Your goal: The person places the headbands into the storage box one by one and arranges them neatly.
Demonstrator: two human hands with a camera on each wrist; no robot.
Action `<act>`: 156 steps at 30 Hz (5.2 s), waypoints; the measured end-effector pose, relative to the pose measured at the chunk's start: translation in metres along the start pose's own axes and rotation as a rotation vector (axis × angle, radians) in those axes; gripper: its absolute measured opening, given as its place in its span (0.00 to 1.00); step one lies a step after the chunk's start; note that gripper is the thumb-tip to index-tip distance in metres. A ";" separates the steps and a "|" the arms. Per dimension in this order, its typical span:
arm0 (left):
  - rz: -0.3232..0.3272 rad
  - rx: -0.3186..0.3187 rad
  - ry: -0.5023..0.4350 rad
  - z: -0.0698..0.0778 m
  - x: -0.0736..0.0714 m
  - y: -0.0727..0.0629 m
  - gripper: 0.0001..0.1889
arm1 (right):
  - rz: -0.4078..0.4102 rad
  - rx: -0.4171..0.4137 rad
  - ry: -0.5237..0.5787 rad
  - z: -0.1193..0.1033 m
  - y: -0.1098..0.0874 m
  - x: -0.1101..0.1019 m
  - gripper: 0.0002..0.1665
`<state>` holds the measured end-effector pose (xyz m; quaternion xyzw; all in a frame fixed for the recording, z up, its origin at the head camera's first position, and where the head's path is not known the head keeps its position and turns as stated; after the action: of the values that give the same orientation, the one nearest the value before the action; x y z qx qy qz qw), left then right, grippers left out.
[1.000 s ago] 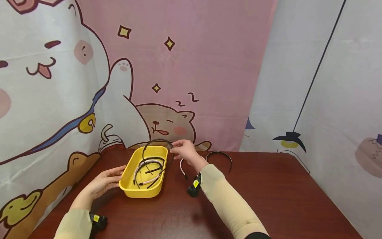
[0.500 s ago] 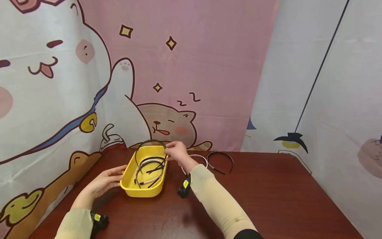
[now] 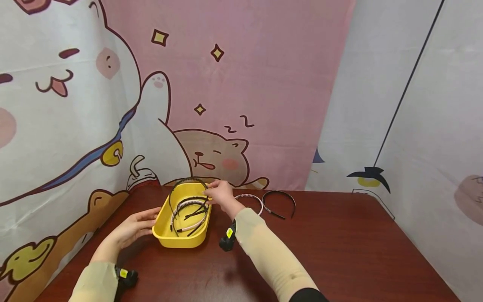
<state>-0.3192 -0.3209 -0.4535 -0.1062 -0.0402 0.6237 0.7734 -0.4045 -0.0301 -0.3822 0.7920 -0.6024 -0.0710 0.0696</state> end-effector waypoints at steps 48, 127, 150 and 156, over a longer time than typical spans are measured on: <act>0.014 0.002 0.016 0.000 -0.001 0.001 0.34 | -0.026 0.026 -0.338 0.022 0.003 0.018 0.22; -0.016 0.015 0.041 0.000 0.002 -0.004 0.34 | 0.198 0.072 -0.402 0.022 -0.009 -0.251 0.22; -0.024 0.015 0.013 -0.003 0.001 -0.004 0.34 | 0.201 0.050 -0.458 0.062 -0.019 -0.301 0.24; -0.016 0.008 0.023 -0.006 0.002 -0.003 0.34 | 0.211 0.099 -0.448 0.081 -0.021 -0.300 0.25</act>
<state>-0.3152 -0.3206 -0.4592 -0.1098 -0.0299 0.6162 0.7793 -0.4803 0.2628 -0.4573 0.6916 -0.6850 -0.2072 -0.0976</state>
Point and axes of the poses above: each hand's wrist, its own y-axis towards the middle knuckle, its own x-axis out of the palm, z = x × y, the point moved 3 cm from there along y, towards the middle knuckle, and after that the axes turned 11 degrees about -x, right-handed, at the moved point
